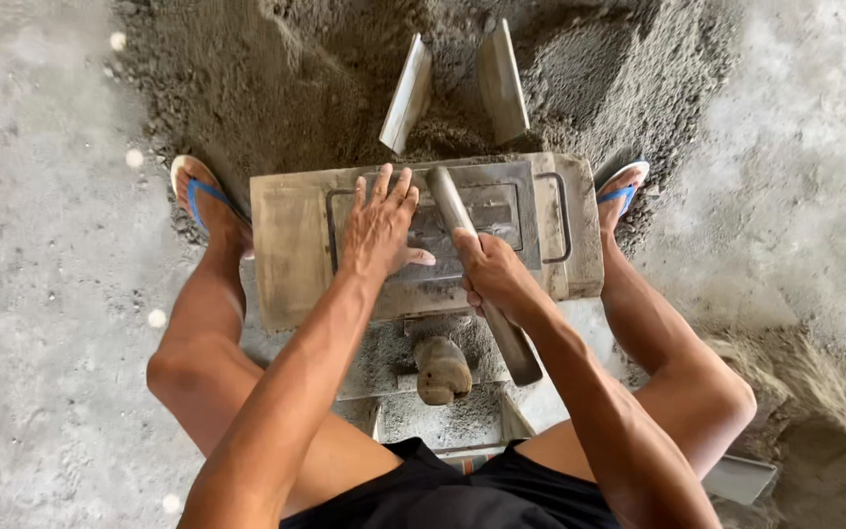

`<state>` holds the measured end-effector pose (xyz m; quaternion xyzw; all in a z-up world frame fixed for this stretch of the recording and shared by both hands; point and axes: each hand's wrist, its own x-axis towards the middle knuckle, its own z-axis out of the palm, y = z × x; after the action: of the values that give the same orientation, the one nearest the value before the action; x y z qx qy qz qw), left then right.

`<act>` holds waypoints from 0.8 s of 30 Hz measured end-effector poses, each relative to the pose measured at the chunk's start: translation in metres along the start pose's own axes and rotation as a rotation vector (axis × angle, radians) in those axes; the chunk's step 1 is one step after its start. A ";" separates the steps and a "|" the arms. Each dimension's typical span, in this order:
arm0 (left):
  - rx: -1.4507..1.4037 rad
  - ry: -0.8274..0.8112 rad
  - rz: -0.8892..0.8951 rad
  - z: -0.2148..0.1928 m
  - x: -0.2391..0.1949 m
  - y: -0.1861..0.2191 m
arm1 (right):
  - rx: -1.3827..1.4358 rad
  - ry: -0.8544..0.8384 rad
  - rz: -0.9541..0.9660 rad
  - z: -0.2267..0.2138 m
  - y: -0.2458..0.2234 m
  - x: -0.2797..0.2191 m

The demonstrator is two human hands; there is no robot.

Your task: The person scoops wet concrete into a rectangular mold, levels the surface with a straight edge, and then flips the mold to release the formed brick onto a stack. The process is repeated multiple times.

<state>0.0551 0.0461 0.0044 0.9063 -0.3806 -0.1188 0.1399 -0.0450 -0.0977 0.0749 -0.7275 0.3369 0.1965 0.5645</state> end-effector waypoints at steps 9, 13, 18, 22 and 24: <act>0.008 0.017 0.020 0.003 0.004 -0.004 | 0.009 -0.007 -0.040 0.000 0.009 0.010; -0.028 -0.036 -0.008 -0.003 0.004 0.001 | -0.171 0.166 -0.208 0.018 0.014 0.001; 0.029 -0.019 0.018 -0.008 -0.006 0.004 | -0.060 -0.003 -0.015 0.014 0.013 0.006; -0.026 -0.035 -0.005 -0.019 -0.006 0.007 | -0.246 0.268 -0.283 0.028 0.013 -0.012; 0.034 0.009 -0.019 -0.027 -0.003 0.011 | -0.244 0.151 -0.191 0.038 0.040 0.014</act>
<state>0.0544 0.0457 0.0340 0.9127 -0.3732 -0.1095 0.1252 -0.0596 -0.0710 0.0271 -0.8321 0.2813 0.1263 0.4610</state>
